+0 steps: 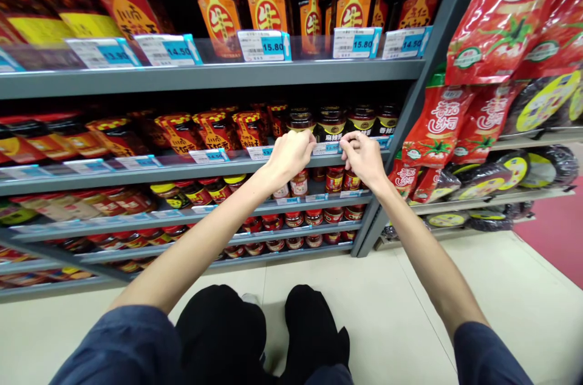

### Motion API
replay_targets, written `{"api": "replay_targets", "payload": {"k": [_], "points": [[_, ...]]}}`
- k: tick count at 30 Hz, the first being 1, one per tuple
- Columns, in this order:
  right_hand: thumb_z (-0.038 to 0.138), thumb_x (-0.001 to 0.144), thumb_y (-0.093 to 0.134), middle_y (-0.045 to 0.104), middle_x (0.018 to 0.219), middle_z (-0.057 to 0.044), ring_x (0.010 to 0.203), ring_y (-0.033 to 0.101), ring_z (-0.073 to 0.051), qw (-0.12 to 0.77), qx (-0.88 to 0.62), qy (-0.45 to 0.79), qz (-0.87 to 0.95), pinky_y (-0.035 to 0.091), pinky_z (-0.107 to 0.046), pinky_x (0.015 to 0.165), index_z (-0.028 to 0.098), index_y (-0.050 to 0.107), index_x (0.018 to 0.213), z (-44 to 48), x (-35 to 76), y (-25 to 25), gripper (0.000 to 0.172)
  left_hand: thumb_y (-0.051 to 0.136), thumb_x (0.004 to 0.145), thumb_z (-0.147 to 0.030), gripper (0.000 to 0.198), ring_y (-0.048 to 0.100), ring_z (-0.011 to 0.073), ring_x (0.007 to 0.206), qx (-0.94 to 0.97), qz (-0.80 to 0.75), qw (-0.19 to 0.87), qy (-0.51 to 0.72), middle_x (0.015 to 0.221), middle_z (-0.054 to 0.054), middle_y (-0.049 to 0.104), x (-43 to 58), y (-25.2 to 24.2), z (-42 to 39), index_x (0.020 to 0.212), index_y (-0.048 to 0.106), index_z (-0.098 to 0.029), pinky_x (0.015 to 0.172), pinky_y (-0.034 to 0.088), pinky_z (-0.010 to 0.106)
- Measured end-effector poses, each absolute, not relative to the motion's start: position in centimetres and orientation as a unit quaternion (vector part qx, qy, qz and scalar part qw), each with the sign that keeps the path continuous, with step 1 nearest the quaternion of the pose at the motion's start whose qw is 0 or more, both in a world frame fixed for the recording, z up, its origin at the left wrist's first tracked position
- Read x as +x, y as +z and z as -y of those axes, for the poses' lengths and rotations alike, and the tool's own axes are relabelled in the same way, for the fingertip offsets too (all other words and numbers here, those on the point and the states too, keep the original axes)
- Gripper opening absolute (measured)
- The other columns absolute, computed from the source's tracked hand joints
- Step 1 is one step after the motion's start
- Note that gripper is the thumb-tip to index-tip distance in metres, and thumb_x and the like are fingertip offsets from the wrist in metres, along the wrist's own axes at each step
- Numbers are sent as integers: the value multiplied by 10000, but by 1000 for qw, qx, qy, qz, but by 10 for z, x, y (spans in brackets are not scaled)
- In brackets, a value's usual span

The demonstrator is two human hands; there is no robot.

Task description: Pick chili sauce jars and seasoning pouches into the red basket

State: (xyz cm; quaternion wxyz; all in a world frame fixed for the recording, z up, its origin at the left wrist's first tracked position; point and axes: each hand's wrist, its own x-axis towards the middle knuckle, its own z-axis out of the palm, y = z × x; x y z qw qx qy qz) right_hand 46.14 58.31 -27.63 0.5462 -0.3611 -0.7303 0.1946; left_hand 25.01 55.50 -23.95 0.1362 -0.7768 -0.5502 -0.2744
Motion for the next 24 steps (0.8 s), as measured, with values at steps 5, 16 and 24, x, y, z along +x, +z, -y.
{"api": "replay_targets", "payload": {"k": [5, 16, 24], "points": [[455, 995, 573, 620, 625, 53, 392, 572, -81, 549, -371, 197, 723, 389, -155, 344, 192, 597, 995, -584, 456, -282, 264, 467, 1030, -284, 295, 742, 339, 918, -769, 572, 161, -235, 949, 176, 748, 254, -236, -554, 1096, 712, -135, 813, 546, 416], [443, 974, 616, 650, 680, 35, 464, 576, -145, 604, -405, 222, 649, 482, -279, 447, 258, 616, 1277, -506, 455, -353, 355, 514, 1047, -412, 316, 595, 117, 483, -724, 521, 149, -427, 554, -46, 623, 180, -323, -460, 1246, 662, -215, 581, 449, 218], [640, 909, 577, 736, 798, -20, 583, 682, -228, 258, -615, 475, 573, 592, -363, 544, 208, 567, 1349, -315, 475, -629, 618, 400, 1008, -423, 511, 521, 414, 1343, -206, 966, 17, -156, 1361, 313, 594, -20, -548, -145, 1286, 544, -19, 1057, 457, 484]]}}
